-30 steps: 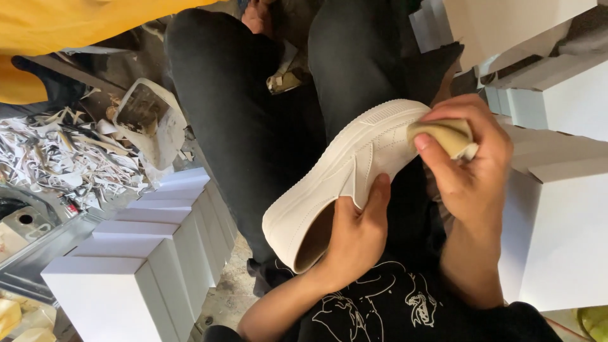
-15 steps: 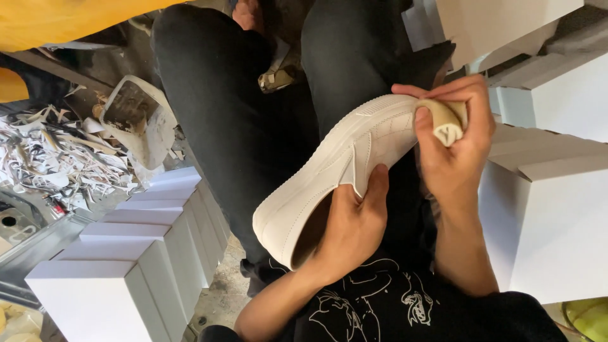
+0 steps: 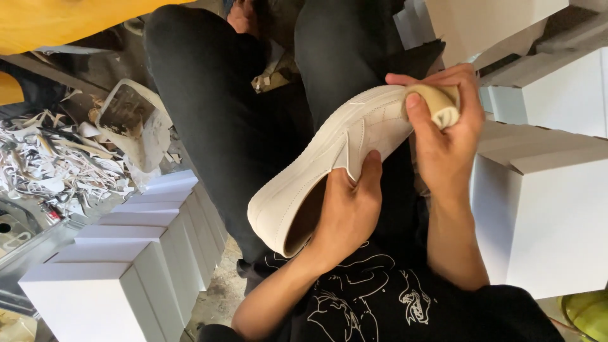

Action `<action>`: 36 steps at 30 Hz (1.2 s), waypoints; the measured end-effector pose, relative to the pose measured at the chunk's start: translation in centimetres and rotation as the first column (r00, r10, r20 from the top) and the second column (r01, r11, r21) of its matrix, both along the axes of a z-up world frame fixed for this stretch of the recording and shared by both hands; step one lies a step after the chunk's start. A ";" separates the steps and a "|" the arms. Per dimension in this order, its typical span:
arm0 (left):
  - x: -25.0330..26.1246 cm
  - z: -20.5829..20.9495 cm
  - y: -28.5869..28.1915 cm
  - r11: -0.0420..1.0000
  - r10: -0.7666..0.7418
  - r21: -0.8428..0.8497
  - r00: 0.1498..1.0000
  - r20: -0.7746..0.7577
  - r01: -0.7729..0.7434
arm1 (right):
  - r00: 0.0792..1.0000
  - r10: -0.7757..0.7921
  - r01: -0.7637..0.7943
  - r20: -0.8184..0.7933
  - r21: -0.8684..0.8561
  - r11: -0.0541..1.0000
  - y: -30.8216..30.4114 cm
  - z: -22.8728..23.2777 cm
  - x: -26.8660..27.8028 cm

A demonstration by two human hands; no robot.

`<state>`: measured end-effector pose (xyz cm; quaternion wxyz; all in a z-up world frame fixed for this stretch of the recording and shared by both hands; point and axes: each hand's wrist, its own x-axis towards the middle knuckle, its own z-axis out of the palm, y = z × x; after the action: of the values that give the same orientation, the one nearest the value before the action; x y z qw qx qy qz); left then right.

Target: Cleaning and finishing a white slip-on shoe using a small cleaning pad or sponge in a workshop.

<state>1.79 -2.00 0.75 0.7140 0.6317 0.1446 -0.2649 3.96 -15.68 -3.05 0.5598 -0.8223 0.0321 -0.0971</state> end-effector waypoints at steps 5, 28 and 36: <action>-0.4 0.0 -0.7 0.991 -0.077 0.120 0.991 0.106 0.064 | 0.999 0.037 -0.037 0.007 -0.032 0.999 0.7 0.2 -0.8; -1.1 -0.4 -2.1 0.964 -0.070 0.265 0.975 0.211 0.012 | 0.998 -0.030 0.051 -0.057 0.403 0.914 -0.7 -1.8 -1.6; -0.7 -0.8 -1.6 0.972 -0.058 0.232 0.997 0.049 0.045 | 0.985 -0.141 0.154 0.103 -0.126 0.980 1.0 -1.4 -0.6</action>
<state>1.10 -3.62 -0.02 0.6323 0.7211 0.1382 -0.2473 3.38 -14.72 -4.45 0.4957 -0.8478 0.0604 -0.1786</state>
